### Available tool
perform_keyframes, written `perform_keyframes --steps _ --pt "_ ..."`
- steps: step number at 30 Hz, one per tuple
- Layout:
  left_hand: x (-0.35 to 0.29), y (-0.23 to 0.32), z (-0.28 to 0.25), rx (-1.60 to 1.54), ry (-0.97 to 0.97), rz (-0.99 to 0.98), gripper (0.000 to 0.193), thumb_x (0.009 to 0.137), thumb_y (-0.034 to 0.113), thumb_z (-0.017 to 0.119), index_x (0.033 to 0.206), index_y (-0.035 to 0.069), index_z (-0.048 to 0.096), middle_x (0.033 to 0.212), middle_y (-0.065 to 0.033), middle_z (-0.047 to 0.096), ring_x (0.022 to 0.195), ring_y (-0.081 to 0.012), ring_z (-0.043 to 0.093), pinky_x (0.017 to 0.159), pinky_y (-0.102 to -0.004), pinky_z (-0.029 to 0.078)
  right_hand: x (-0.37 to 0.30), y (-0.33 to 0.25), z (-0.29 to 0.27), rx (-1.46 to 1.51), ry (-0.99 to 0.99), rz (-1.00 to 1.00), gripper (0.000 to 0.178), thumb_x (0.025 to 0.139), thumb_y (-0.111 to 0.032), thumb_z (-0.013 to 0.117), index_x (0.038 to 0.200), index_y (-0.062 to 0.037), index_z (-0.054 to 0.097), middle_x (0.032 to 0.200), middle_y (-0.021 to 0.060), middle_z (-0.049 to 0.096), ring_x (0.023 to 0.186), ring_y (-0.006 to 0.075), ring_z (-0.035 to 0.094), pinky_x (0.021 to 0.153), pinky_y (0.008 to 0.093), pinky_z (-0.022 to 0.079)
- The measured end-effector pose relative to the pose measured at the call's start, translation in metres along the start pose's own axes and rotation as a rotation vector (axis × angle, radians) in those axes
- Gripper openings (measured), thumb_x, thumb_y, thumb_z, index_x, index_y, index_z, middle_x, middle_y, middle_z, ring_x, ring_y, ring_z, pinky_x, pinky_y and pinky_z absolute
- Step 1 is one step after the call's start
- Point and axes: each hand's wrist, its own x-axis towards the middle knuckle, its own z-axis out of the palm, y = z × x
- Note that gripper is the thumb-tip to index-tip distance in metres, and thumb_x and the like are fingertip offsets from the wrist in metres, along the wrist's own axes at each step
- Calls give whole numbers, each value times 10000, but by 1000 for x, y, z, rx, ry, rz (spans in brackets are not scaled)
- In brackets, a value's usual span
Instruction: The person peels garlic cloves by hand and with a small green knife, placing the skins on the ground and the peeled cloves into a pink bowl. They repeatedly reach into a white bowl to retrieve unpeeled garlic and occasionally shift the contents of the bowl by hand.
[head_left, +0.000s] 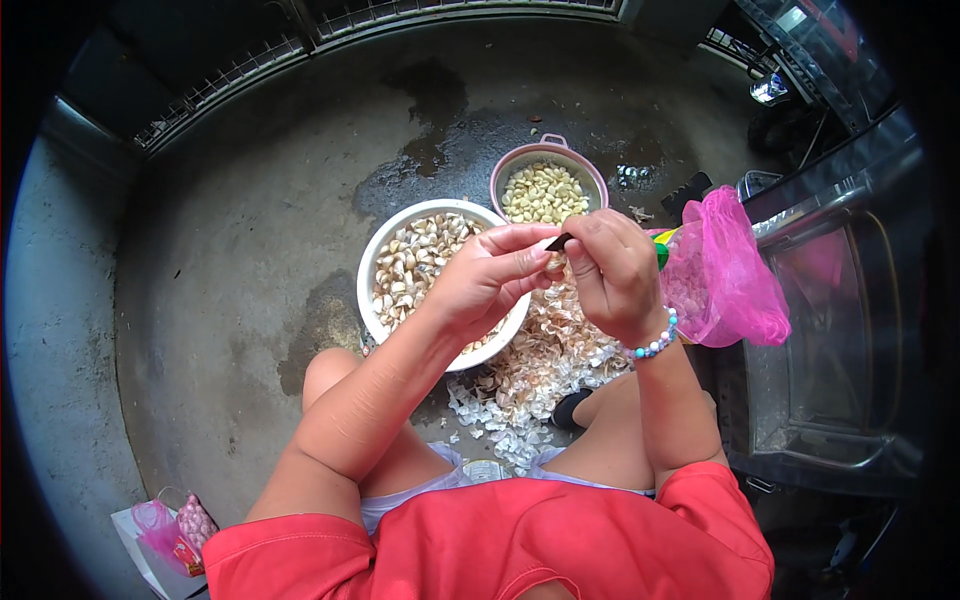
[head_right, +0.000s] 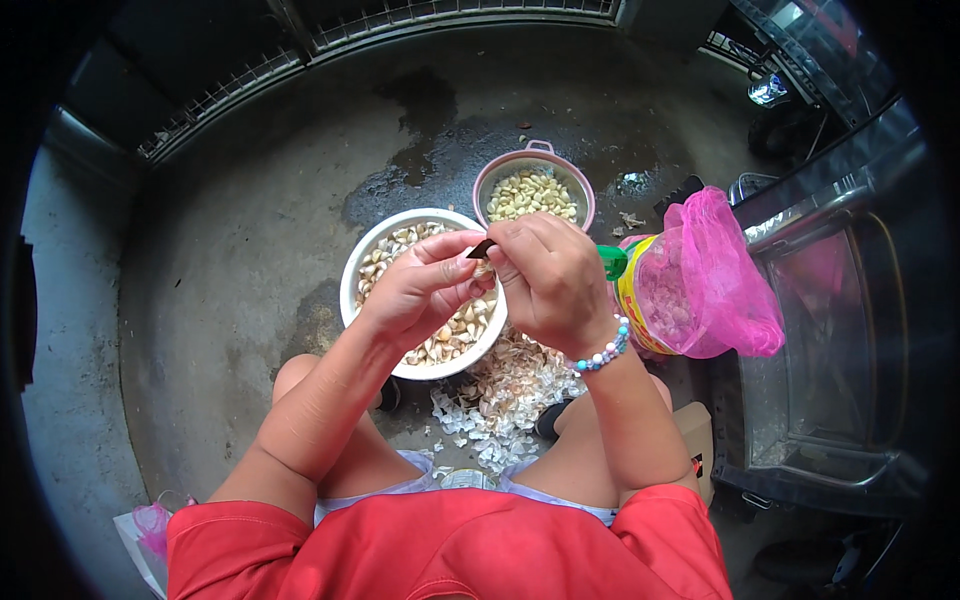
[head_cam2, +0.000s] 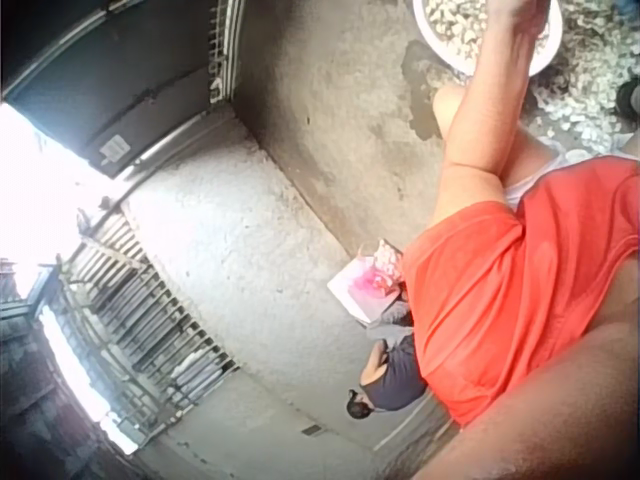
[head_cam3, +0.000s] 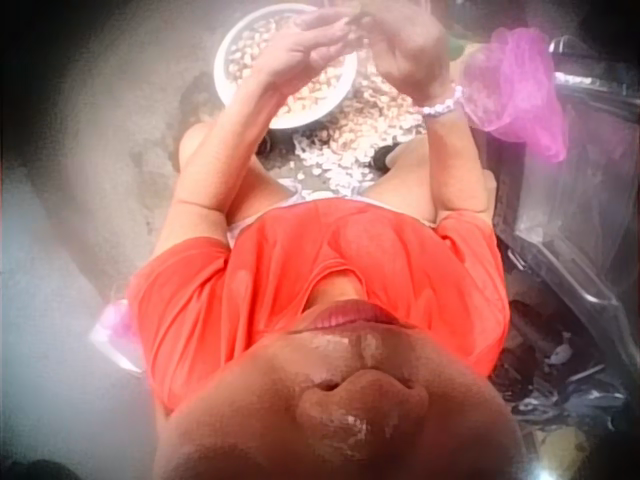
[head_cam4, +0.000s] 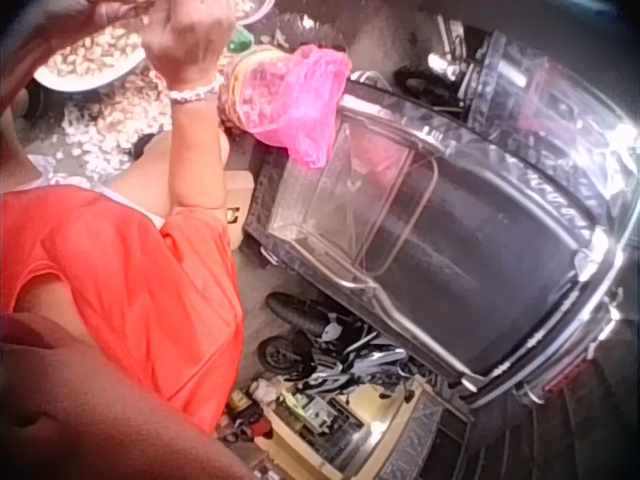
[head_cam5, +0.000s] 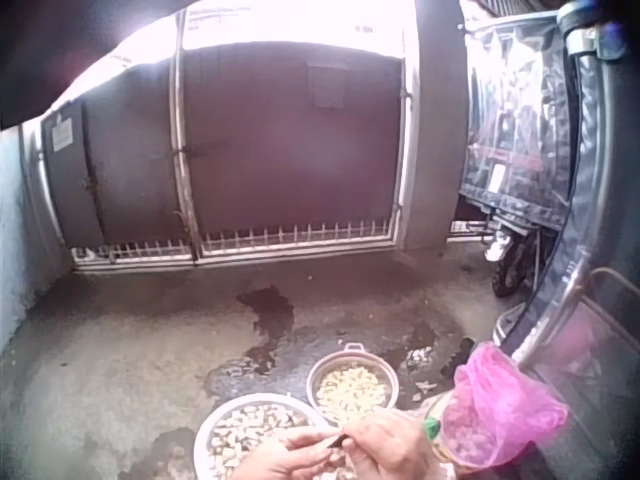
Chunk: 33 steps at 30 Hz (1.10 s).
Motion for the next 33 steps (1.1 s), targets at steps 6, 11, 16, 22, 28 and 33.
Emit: perform_keyframes --steps 6,11,16,22,28,33 --pt "-1 3 1 18 29 14 255 828 32 590 1076 -22 576 969 -98 619 842 -161 603 763 -268 496 1 3 -3 40 -51 37 107 783 -43 556 879 5 567 771 153 597 719 325 581 648 387 456" --pt "-2 6 -2 52 -3 13 248 825 26 589 1067 -28 582 946 -105 626 825 -156 608 755 -264 496 -1 5 0 109 -64 26 132 782 -81 584 881 5 571 782 157 599 719 328 583 655 388 461" --pt "-3 7 3 57 36 3 254 826 24 589 1072 -37 576 938 -107 625 797 -139 603 724 -246 502 2 3 -1 115 -69 -23 247 745 -184 665 887 -2 577 786 153 602 727 316 591 649 373 469" --pt "-3 8 1 50 21 9 252 822 34 602 1061 -42 575 927 -103 623 786 -130 602 701 -227 505 3 9 3 166 -80 -9 273 728 -211 690 886 -12 590 801 147 615 729 313 600 639 361 478" --pt "-2 6 4 65 64 48 247 821 30 604 1055 -40 566 942 -101 613 801 -137 605 693 -223 505 -2 11 6 276 -45 45 212 712 -194 704 810 -33 607 746 127 612 683 289 601 605 350 471" --pt "0 -7 4 -78 117 67 345 826 87 618 1136 1 492 1016 -80 565 857 -119 564 760 -239 480 0 14 7 -157 196 -288 235 674 -234 732 746 -58 595 655 47 571 575 209 559 536 319 434"
